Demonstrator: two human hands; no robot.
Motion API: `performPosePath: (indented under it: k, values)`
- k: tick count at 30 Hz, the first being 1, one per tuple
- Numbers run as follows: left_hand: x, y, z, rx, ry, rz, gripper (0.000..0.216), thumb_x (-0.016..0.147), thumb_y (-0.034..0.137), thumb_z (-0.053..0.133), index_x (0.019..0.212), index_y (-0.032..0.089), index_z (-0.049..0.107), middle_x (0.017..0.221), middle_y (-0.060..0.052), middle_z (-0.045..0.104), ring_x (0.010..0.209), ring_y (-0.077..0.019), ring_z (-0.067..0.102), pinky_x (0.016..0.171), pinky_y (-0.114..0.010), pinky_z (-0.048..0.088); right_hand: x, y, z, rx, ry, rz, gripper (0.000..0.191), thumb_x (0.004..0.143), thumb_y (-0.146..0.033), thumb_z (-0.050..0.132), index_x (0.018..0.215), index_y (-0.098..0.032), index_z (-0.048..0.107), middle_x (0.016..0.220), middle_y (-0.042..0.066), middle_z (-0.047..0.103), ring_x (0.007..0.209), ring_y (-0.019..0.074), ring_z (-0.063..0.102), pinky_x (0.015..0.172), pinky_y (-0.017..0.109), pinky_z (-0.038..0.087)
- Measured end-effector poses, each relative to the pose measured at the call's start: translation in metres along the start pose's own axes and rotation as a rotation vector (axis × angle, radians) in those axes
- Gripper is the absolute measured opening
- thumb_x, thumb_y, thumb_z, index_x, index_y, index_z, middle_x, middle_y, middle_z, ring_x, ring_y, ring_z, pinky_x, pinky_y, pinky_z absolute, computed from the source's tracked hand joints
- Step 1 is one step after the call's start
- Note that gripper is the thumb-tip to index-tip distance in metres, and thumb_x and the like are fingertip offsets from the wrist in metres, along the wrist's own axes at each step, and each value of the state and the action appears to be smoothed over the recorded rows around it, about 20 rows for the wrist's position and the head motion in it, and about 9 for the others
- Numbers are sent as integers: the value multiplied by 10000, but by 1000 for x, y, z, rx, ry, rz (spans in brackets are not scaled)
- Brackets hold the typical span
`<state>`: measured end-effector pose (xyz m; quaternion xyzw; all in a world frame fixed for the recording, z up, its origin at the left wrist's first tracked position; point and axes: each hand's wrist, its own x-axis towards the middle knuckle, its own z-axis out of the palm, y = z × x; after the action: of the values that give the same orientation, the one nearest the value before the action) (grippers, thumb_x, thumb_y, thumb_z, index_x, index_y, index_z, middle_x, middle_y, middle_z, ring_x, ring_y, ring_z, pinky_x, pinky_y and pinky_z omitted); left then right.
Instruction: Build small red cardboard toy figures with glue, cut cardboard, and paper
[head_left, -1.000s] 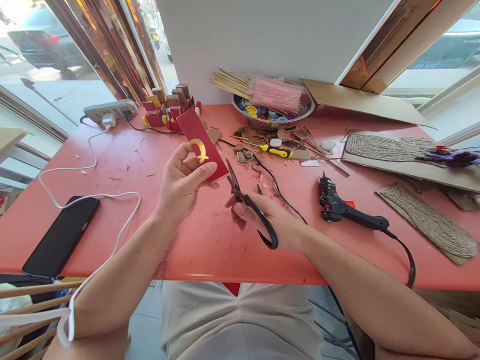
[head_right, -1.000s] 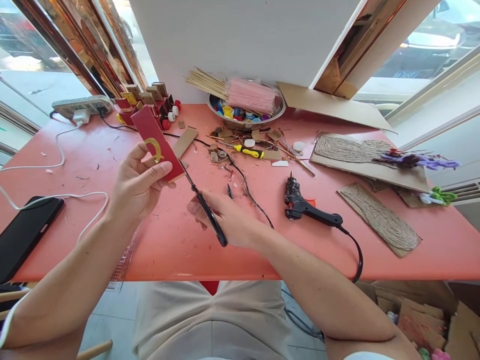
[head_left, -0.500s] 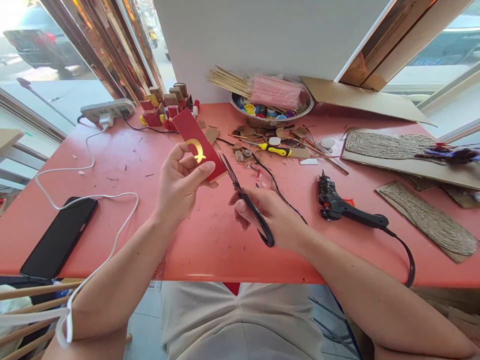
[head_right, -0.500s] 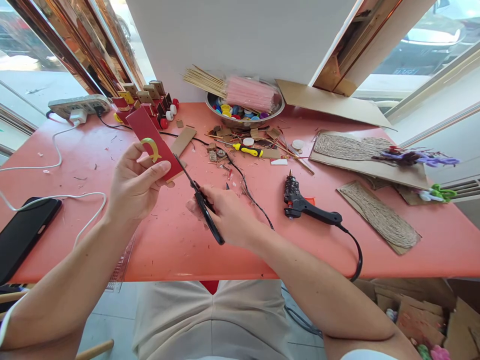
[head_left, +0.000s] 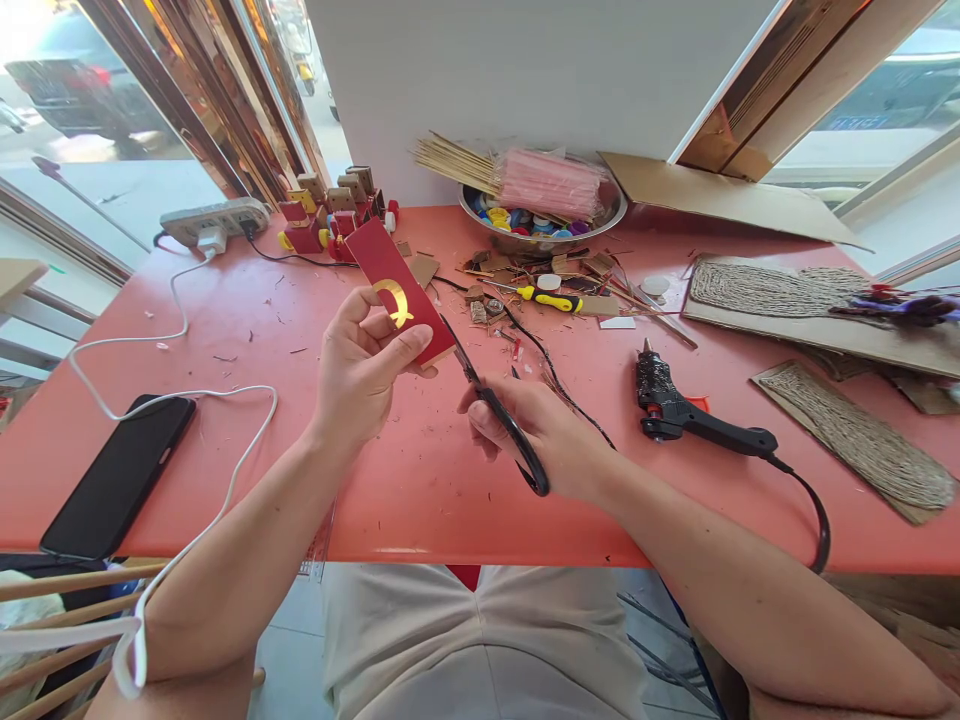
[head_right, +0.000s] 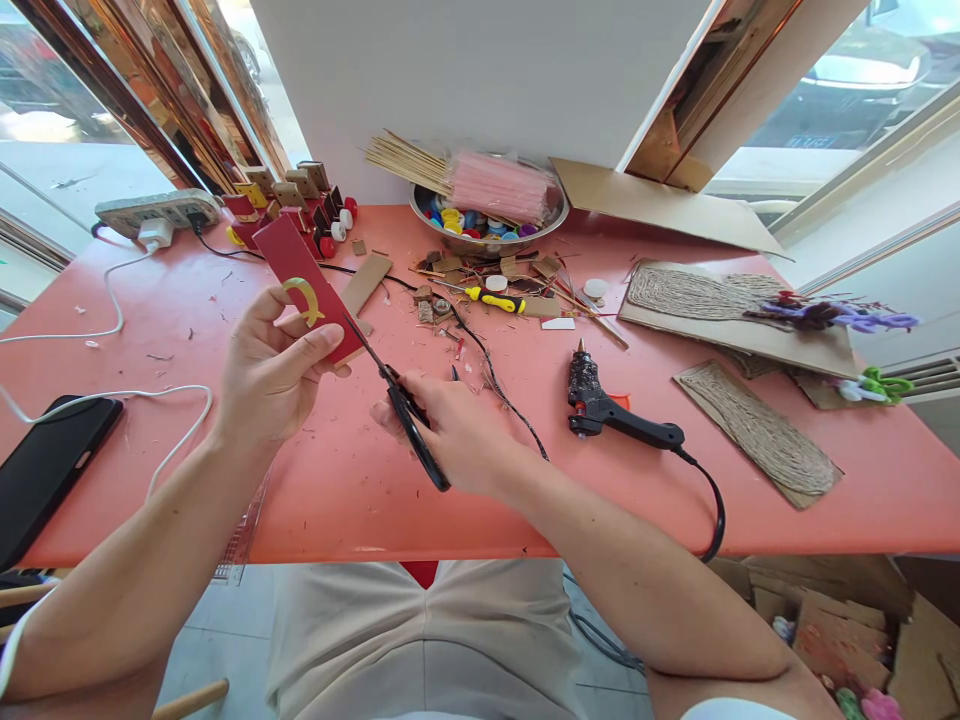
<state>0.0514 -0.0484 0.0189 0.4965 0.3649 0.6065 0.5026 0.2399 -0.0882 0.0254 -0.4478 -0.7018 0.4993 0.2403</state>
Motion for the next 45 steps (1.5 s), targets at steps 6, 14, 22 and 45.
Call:
performPosePath:
  k: [6,14,22,45]
  values:
    - [0,-1,-2,40,2,-1,412,688,292,926,931,251,595,757,81,750,581,-109,720,442,-179,585,1,-4,-1,84,-35,65,754,802,-1004,441,793,-251,461,636,-18,565,565,150,554,588,303,434]
    - [0,0,0,31,-3,0,439,689,300,930,943,252,576,731,86,729,564,-107,710,429,-177,576,1,-5,-1,142,-35,47,752,777,-994,512,776,-243,483,653,-26,566,540,130,568,572,289,452]
    - [-1,2,0,4,-11,-13,441,671,260,916,952,257,575,731,91,750,565,-105,708,437,-174,575,0,-2,0,77,-20,42,616,896,-844,550,769,-249,452,624,-32,578,538,134,563,550,269,424]
    - [-1,4,0,7,-8,-29,476,651,280,946,961,270,585,763,82,763,607,-122,733,440,-182,588,1,1,6,-11,88,45,515,962,-683,573,710,-267,405,510,-46,514,482,146,536,489,245,363]
